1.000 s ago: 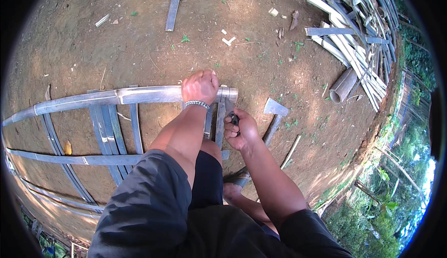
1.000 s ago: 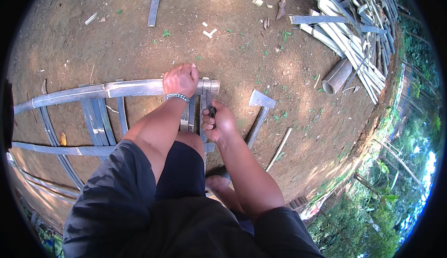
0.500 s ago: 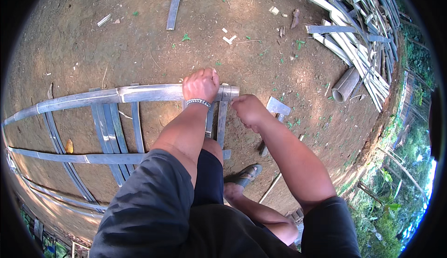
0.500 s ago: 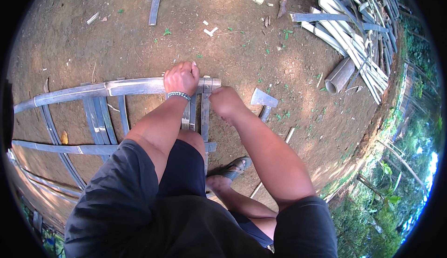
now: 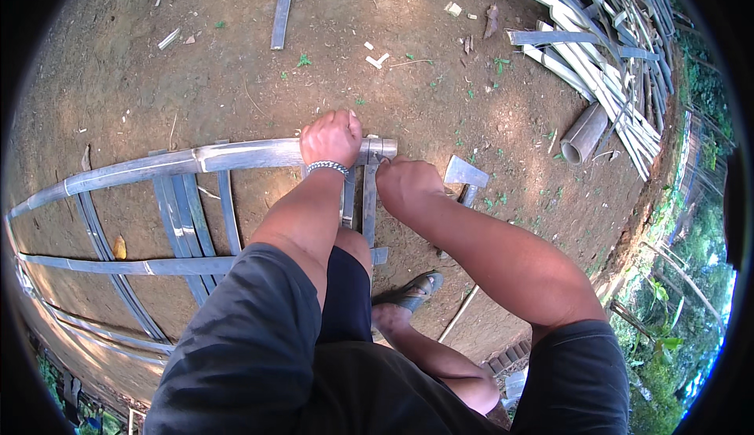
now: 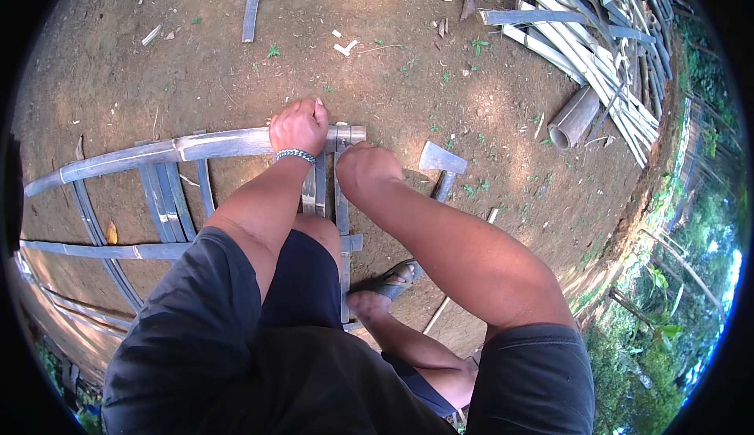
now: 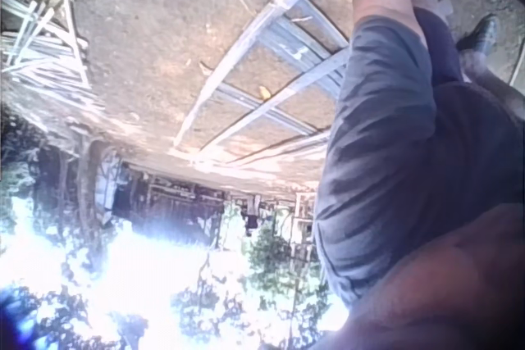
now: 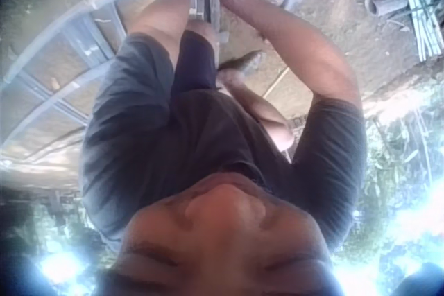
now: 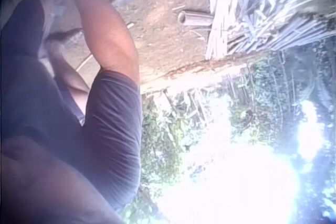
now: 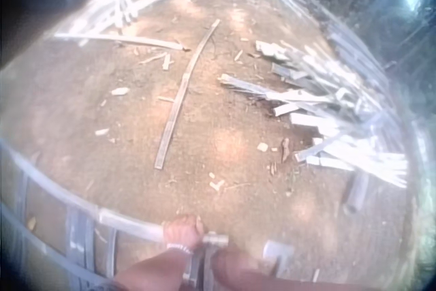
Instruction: The person constructs a bamboo structure by securing bamboo slats to a larger bamboo frame. They use a small knife and a hand axe to shape and wedge pieces into place, and use their hands to position and secure the slats.
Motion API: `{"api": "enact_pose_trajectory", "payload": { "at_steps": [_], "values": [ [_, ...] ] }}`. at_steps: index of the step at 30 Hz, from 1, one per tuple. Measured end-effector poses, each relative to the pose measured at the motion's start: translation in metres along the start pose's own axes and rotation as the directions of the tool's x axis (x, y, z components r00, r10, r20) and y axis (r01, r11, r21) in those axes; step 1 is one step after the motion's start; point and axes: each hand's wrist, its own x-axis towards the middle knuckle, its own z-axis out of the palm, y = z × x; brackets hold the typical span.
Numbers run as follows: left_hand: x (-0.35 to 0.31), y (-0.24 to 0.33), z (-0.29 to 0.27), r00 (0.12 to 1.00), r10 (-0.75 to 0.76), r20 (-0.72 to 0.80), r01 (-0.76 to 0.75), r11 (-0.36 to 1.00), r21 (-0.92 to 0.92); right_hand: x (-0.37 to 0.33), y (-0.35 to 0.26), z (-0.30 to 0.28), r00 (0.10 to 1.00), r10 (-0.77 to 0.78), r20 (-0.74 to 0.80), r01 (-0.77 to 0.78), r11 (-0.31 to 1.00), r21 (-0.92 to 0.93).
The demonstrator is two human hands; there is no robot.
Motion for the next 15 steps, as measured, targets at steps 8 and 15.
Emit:
{"api": "enact_pose_trajectory", "payload": {
  "at_steps": [8,15],
  "values": [
    [0.000,-0.002,-0.001,1.000,0.011,0.011,-0.011,1.000,0.020,0.001,0.009,0.014,0.962,0.149,0.230,-0.250,0.129,0.960],
    [-0.001,0.001,0.002,1.000,-0.008,0.025,0.007,0.999,0.036,0.003,0.001,0.015,0.991,-0.071,-0.116,0.063,0.995,-0.076]
  ]
}}
